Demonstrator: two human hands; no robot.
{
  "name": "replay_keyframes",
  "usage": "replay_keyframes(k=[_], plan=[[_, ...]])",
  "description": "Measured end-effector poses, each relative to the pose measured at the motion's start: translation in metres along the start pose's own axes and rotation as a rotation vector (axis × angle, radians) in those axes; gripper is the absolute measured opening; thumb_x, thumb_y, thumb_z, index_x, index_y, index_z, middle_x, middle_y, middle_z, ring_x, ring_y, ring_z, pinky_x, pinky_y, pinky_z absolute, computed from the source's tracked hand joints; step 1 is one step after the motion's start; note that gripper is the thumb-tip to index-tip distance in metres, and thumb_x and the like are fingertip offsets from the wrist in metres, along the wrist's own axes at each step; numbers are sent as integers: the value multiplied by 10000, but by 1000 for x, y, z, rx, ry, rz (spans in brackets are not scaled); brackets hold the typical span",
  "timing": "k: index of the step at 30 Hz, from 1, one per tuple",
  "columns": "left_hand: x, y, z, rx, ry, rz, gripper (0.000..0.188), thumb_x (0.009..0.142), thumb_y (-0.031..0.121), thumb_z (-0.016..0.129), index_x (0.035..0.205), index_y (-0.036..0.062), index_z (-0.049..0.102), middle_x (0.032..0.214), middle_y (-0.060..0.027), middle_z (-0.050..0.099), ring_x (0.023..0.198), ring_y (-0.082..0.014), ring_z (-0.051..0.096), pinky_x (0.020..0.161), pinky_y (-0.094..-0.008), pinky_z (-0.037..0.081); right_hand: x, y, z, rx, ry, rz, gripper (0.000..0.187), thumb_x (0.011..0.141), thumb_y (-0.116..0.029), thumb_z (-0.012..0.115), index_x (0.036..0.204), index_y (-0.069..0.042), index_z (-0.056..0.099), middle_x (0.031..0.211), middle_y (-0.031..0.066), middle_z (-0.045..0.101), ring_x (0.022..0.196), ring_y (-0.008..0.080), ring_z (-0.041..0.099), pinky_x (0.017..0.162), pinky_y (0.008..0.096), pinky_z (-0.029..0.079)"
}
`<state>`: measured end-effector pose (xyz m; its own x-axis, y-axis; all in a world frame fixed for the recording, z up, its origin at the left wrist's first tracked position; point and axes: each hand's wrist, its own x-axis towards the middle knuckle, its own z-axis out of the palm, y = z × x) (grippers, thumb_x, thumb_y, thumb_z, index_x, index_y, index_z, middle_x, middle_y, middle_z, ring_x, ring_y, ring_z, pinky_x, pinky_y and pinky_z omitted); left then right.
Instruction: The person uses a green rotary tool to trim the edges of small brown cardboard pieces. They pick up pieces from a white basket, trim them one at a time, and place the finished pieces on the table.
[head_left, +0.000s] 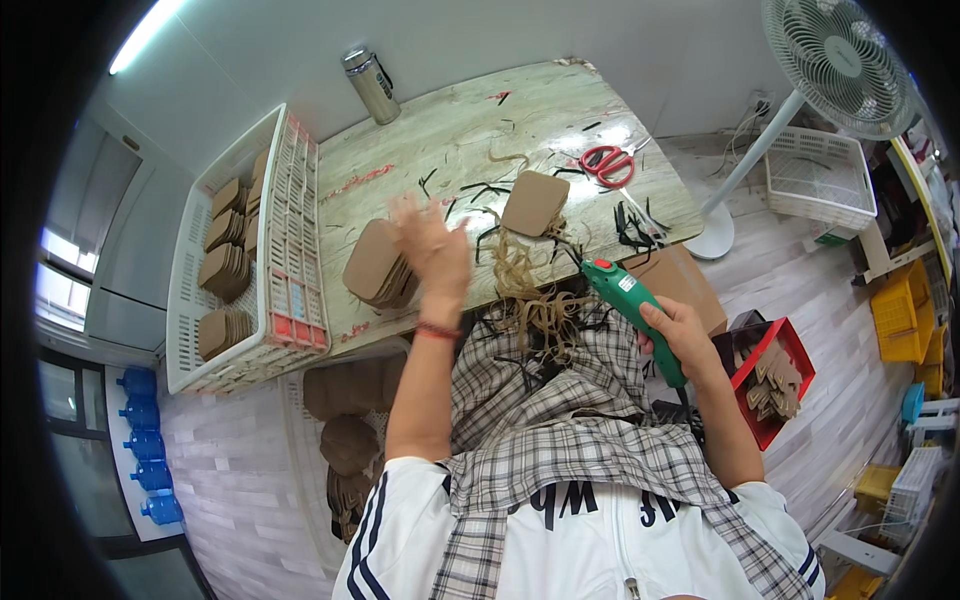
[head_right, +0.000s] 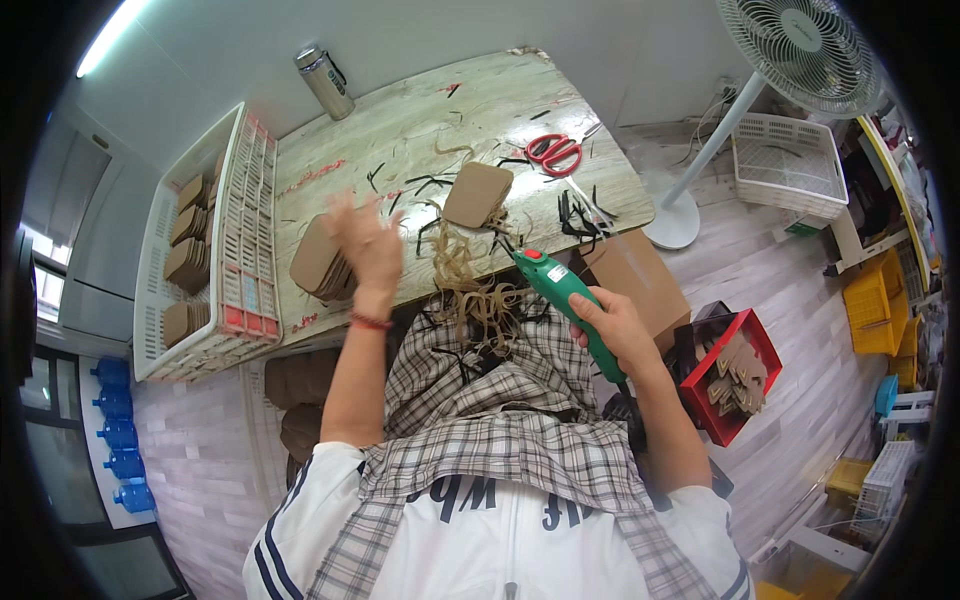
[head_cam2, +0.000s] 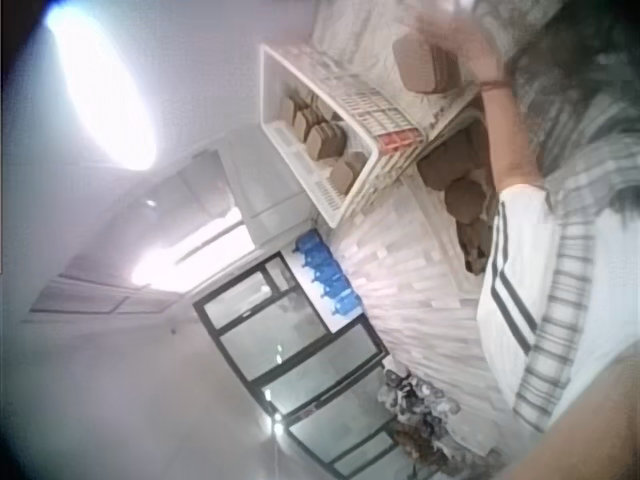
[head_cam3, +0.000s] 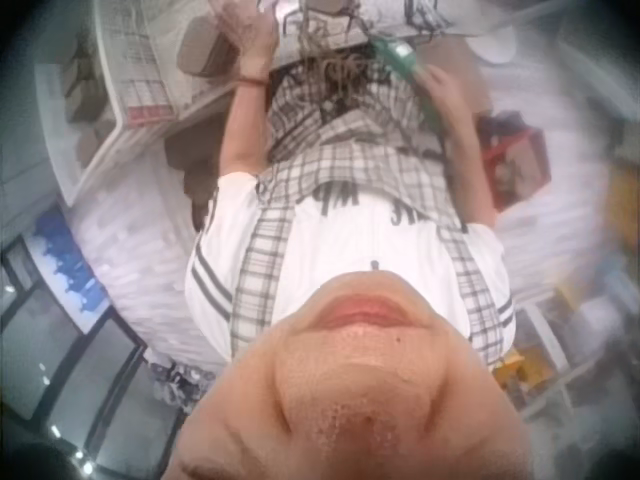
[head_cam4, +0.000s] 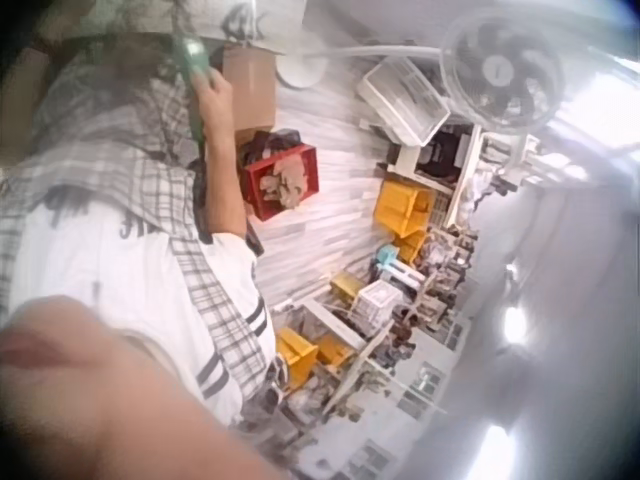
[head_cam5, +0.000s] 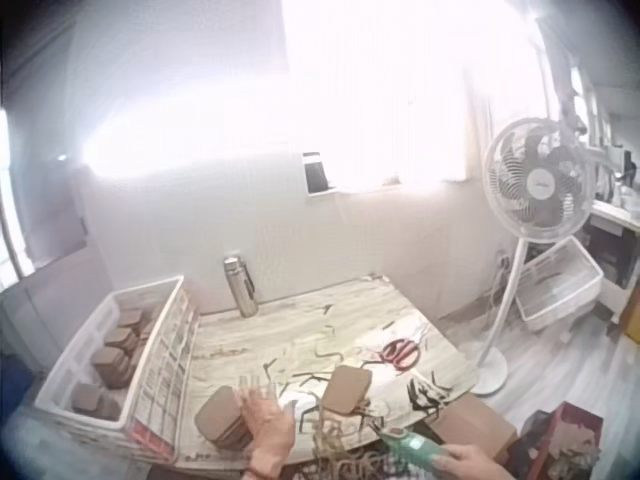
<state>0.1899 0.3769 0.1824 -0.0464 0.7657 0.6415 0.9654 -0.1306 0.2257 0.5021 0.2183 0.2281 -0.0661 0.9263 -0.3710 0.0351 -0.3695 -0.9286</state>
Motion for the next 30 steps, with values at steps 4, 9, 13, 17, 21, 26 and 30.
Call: replay_keyframes(k=[4, 9, 13, 17, 21, 26, 30], plan=[[0, 58, 69, -54, -310, -2, 663, 786, 476, 642, 1200, -36, 570, 1453, -218, 291, 1405, -374, 83, 1122, -555, 2, -4, 7, -6, 14, 40, -7, 341, 922, -356, 580, 944, -16, 590, 677, 30, 585, 547, 70, 544, 521, 206, 449], [-15, 71, 79, -259, -222, -132, 484, 720, 348, 735, 1033, -1, 612, 1403, -227, 338, 1393, -396, 104, 1117, -556, 30, -9, 8, -6, 11, 81, 19, 337, 922, -357, 580, 942, -21, 589, 673, 28, 576, 543, 70, 537, 510, 206, 438], [-19, 76, 73, -502, -70, -90, 320, 688, 107, 759, 909, 32, 540, 1231, -185, 491, 1276, -347, 318, 1090, -485, 198, -2, 14, -2, 4, 105, 1, 341, 916, -340, 590, 975, -5, 602, 674, 32, 576, 545, 76, 534, 507, 217, 434], [-22, 77, 63, -1163, -92, -347, 255, 761, -45, 677, 913, 33, 488, 1020, -96, 605, 930, -226, 563, 866, -352, 459, -1, 9, 13, -7, 125, -58, 337, 920, -342, 586, 978, -10, 593, 678, 29, 573, 548, 73, 528, 511, 210, 430], [-12, 101, 24, -1878, -51, -729, 237, 860, -32, 602, 1064, 26, 497, 1091, -67, 596, 935, -181, 589, 850, -308, 491, -1, 0, 30, -3, 165, -153, 341, 921, -333, 589, 1010, -5, 595, 683, 25, 568, 566, 71, 518, 525, 209, 422], [-14, 102, 16, -2233, -76, -992, 334, 874, -33, 582, 1192, 12, 490, 1149, -90, 583, 1033, -224, 587, 901, -361, 512, -3, -10, 38, 5, 162, -199, 336, 920, -327, 594, 1014, -4, 593, 690, 23, 564, 584, 75, 516, 543, 213, 422], [-17, 105, 17, -2319, -142, -1079, 342, 883, -9, 577, 1210, 1, 475, 1169, -110, 571, 1059, -259, 570, 931, -404, 489, -6, -16, 41, 20, 162, -210, 343, 918, -333, 599, 1011, -3, 591, 691, 27, 566, 589, 77, 519, 549, 215, 425]])
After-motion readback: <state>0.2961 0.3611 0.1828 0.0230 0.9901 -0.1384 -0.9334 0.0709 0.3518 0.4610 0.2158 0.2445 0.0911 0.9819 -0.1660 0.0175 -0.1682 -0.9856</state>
